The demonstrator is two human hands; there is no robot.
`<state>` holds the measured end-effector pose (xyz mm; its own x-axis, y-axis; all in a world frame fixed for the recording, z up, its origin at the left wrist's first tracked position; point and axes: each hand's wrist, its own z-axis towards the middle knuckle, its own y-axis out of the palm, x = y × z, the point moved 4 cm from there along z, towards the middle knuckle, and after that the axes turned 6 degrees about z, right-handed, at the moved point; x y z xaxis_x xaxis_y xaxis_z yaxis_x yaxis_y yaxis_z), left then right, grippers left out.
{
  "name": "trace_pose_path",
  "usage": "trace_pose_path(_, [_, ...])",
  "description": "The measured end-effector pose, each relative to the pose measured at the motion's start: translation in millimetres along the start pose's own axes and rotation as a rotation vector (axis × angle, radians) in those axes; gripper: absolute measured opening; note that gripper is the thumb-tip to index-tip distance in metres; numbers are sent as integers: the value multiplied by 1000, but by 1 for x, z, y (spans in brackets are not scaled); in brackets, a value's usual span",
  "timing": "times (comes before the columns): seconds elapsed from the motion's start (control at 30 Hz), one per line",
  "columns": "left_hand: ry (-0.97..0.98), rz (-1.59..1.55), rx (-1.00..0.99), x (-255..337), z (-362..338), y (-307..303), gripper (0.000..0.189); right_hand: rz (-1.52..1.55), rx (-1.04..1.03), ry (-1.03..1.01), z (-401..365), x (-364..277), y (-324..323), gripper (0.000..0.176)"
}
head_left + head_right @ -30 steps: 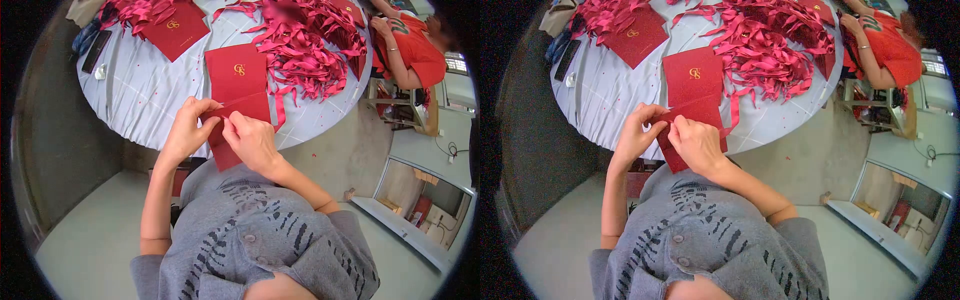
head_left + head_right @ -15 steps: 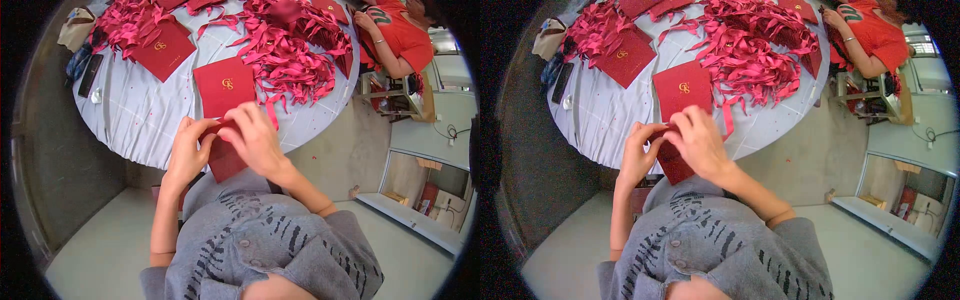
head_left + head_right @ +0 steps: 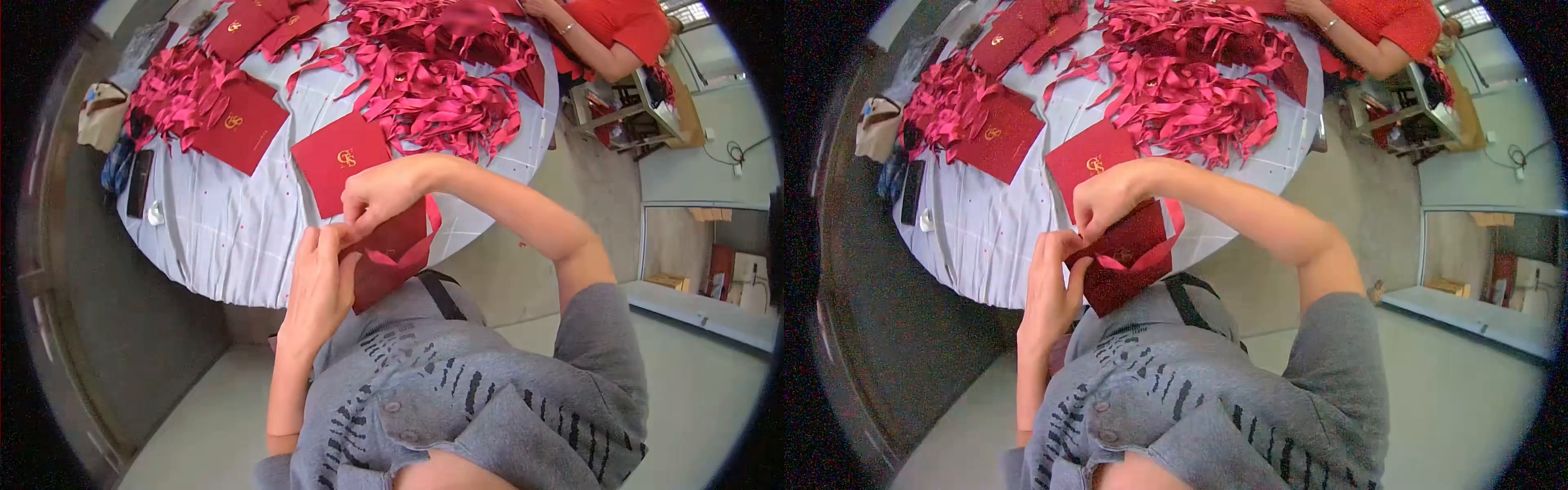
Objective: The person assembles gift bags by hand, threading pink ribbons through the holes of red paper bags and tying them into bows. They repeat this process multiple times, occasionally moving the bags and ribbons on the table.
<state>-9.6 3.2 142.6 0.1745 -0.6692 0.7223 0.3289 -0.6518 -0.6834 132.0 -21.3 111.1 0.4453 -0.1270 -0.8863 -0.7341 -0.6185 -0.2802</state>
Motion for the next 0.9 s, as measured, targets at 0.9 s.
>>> trace_pose_path(0.9, [-15, 60, 19, 2, 2, 3, 23, 608, 631, -59, 29, 27, -16, 15])
